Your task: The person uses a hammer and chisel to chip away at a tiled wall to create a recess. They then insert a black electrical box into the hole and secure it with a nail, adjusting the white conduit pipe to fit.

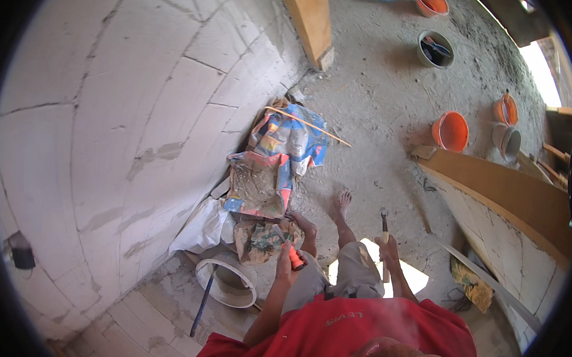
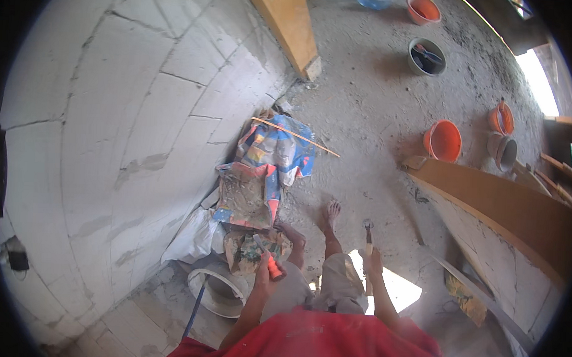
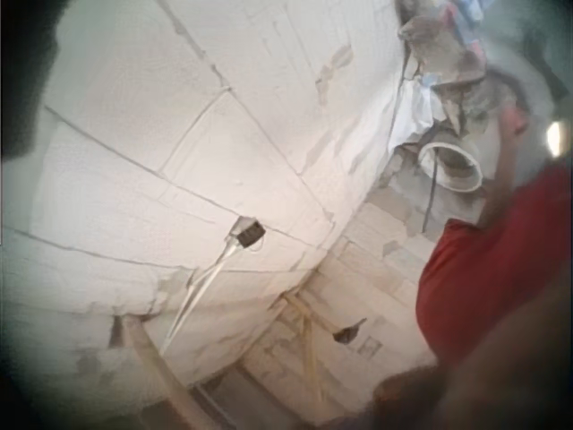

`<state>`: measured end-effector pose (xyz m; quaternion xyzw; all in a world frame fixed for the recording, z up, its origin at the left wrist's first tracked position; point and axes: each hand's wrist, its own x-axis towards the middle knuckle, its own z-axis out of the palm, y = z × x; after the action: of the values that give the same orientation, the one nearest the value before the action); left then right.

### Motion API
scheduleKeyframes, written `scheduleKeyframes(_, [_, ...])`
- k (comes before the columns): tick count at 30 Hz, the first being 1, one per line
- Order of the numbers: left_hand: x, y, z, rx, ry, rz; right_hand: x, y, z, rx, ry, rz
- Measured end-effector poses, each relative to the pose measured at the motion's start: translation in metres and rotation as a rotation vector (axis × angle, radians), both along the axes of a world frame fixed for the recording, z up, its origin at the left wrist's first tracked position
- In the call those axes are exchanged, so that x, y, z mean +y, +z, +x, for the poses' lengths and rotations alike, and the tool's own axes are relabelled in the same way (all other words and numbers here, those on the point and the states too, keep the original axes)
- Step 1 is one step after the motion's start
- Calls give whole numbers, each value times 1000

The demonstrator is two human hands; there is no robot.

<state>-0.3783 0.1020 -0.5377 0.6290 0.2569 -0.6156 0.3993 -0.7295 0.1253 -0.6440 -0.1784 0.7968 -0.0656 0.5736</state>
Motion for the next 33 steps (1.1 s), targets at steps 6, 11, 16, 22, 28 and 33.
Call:
scheduleKeyframes(6, [-3, 128, 43, -97, -71, -476, -70, 79, 21, 210, 759, -431])
scheduleKeyframes(11, [-22, 283, 140, -407, 168, -991, -133, 209, 111, 126, 890, -600])
scheduleKeyframes(16, [-26, 434, 261, -1171, 360, -1243, -124, 282, 225, -82, 854, -729])
scheduleKeyframes(22, [-72, 496, 379, -1394, 573, -1137, -59, 352, 355, -502, 678, -719])
scheduleKeyframes(28, [-128, 489, 419, -1301, 670, -1146, -20, 378, 390, -482, 737, -735])
scheduleKeyframes(33, [-151, 487, 404, -1128, 635, -1229, -8, 389, 383, -460, 628, -708])
